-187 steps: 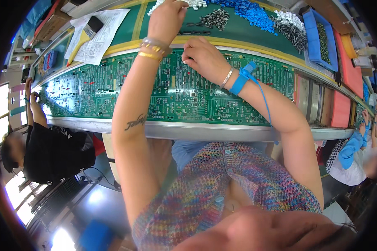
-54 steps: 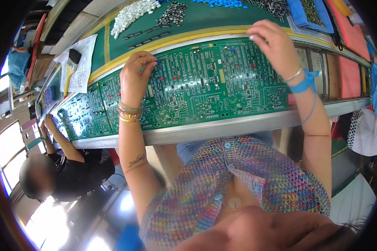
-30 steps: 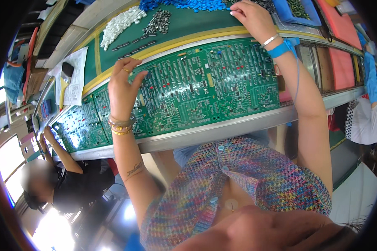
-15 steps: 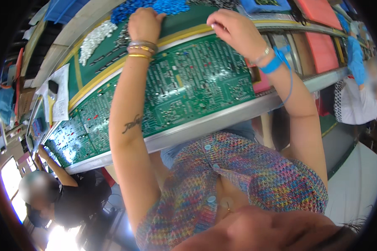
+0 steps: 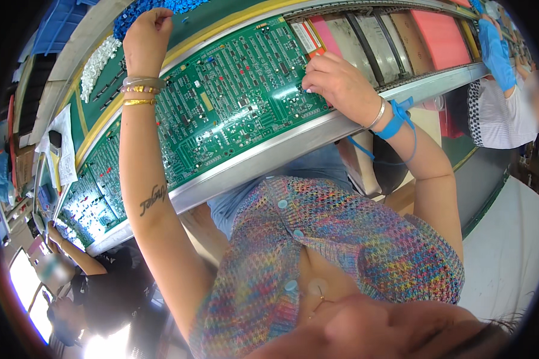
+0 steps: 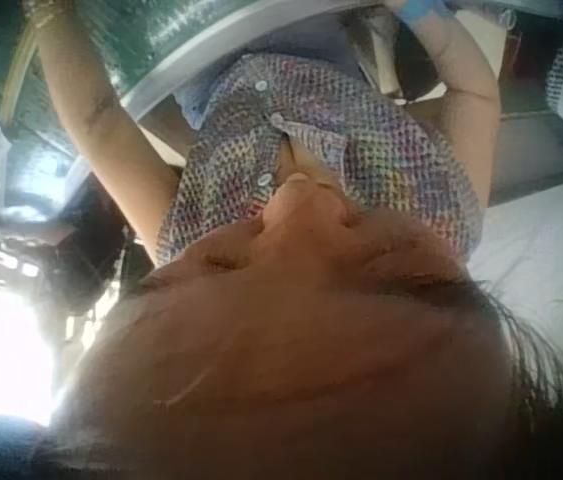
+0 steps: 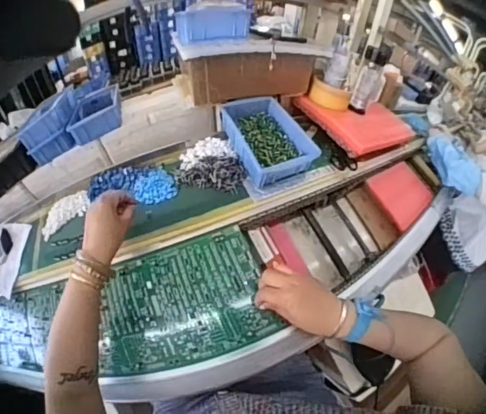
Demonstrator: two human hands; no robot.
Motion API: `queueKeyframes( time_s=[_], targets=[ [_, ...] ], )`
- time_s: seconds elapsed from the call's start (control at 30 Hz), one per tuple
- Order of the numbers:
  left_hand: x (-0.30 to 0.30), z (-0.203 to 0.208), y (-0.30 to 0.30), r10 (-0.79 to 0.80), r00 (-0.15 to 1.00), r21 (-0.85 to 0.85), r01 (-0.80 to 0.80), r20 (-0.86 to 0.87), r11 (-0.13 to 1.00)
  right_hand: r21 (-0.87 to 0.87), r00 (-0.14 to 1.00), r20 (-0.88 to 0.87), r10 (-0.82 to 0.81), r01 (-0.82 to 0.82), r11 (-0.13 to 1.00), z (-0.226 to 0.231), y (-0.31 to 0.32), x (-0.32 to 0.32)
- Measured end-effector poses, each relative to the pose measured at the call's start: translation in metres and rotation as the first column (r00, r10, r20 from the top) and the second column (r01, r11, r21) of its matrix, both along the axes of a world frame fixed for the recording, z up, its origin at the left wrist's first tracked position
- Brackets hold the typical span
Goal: Inserting small electronic components into a green printed circuit board on a factory assembly line.
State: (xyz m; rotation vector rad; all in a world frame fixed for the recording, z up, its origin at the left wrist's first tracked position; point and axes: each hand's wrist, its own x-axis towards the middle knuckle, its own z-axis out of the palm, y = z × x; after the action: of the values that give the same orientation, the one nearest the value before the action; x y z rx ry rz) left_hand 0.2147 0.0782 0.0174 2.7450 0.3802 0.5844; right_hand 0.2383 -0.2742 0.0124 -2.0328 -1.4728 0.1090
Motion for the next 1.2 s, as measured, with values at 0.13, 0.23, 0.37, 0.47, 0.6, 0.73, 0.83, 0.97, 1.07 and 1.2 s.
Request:
queueKeyframes(
  time_s=[0.13,0.23,0.37,0.47,0.6,0.73,0.83,0.97,1.07,1.2],
  targets=[
    [-0.008,0.006,-0.004,-0.010,1.000,0.056,0.009,0.011,0.998,0.003,0.999,0.047,0.014,-0.014,1.000,-0.003,0.000,0.002],
    [-0.013,0.012,-0.018,0.021,1.000,-0.088,-0.022,-0.011,0.996,-0.005,0.999,0.050,0.021,-0.020,1.000,-0.004,0.001,0.002],
    [-0.026,0.016,-0.037,-0.048,0.996,-0.133,0.058,0.077,0.989,-0.005,0.996,0.084,0.038,-0.038,0.999,-0.005,0.002,0.001],
    [-0.045,0.028,-0.057,-0.134,0.976,-0.186,0.166,0.170,0.968,-0.020,0.982,0.169,0.083,-0.081,0.997,-0.001,0.003,0.003],
    [-0.088,0.033,-0.069,-0.085,0.993,-0.369,0.108,0.078,0.923,-0.109,0.974,0.136,0.182,-0.168,0.980,0.003,0.003,0.012],
    [-0.131,0.039,-0.079,-0.066,0.996,-0.496,0.024,-0.068,0.868,-0.074,0.996,0.066,0.062,-0.057,0.996,0.017,0.038,0.043],
    [-0.156,0.039,-0.086,-0.038,0.985,-0.573,-0.065,-0.166,0.817,0.261,0.979,0.158,-0.129,0.085,0.962,0.007,0.101,0.085],
    [-0.180,0.029,-0.094,-0.051,0.991,-0.556,-0.026,-0.122,0.831,0.224,0.926,0.175,-0.336,0.295,0.929,-0.003,0.157,0.111],
    [-0.192,0.032,-0.098,-0.043,0.989,-0.436,-0.024,-0.145,0.900,0.133,0.830,0.314,-0.460,0.442,0.887,-0.022,0.191,0.121],
    [-0.192,0.030,-0.100,-0.059,0.982,-0.365,-0.010,-0.178,0.931,0.142,0.762,0.444,-0.472,0.460,0.877,-0.042,0.191,0.137]
  ],
)
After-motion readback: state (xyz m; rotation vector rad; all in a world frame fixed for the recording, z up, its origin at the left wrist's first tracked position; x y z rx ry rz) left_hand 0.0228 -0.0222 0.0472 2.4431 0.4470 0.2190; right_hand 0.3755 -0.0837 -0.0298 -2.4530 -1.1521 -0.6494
